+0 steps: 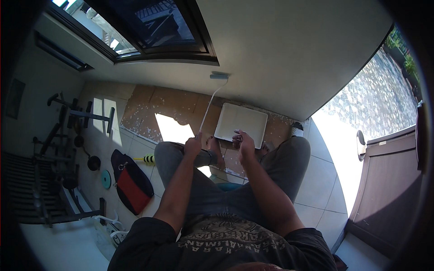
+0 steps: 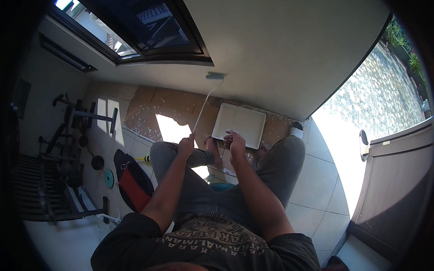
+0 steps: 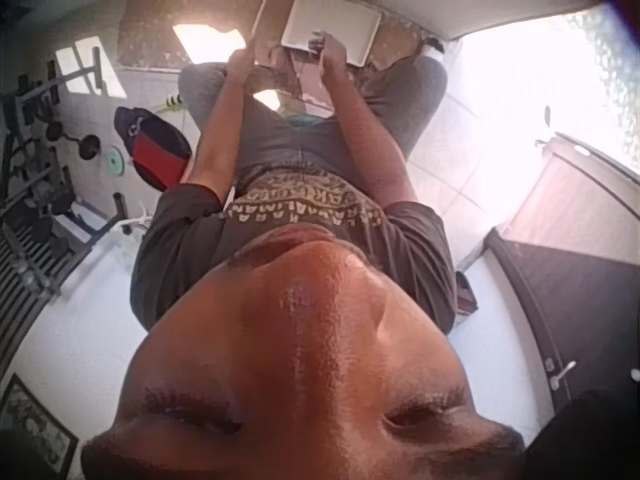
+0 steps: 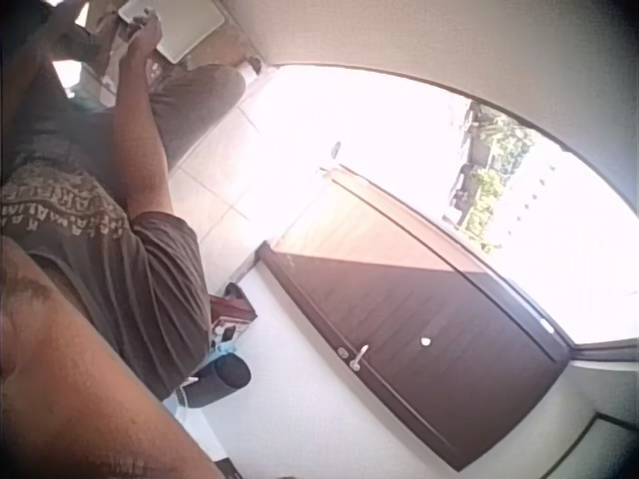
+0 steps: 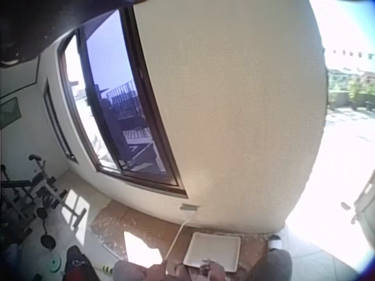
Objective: The recorder uses a paint roller to apply white paint to a section of an indoor wall.
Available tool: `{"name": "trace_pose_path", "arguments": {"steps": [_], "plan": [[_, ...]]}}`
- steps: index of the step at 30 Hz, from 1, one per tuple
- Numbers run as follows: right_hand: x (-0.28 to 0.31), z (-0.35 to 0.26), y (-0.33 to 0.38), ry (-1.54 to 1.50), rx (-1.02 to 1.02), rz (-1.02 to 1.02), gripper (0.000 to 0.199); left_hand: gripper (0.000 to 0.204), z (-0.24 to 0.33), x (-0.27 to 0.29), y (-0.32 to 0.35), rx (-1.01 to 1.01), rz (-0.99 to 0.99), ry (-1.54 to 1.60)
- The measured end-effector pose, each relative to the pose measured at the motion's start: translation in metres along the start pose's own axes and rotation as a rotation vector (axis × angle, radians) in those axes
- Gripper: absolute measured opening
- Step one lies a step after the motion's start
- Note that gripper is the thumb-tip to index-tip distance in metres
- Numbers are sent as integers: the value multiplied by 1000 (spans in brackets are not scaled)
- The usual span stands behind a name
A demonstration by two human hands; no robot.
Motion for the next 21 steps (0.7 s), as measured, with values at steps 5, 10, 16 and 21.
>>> {"name": "trace_pose_path", "arguments": {"steps": [5,10,16,21], "plan": [[2,0,3,-16,2,36,30,89,-7,7,-1,31,21,-21],[1,1,2,-34,-3,35,28,89,1,17,1,-110,81,-77],[-8,0,6,-38,-2,15,27,86,24,47,18,-256,275,47],[2,-1,1,-44,-2,38,27,67,86,103,24,-446,415,166]]}}
Point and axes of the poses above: each hand's wrist, its own y-axis away from the middle knuckle, its own x-axis out of the back of the hand, z = x × y, the point moved 8 cm from there along -y, towards the middle knuckle, and after that the axes turned 1 degree about y, right-handed, at the moved point
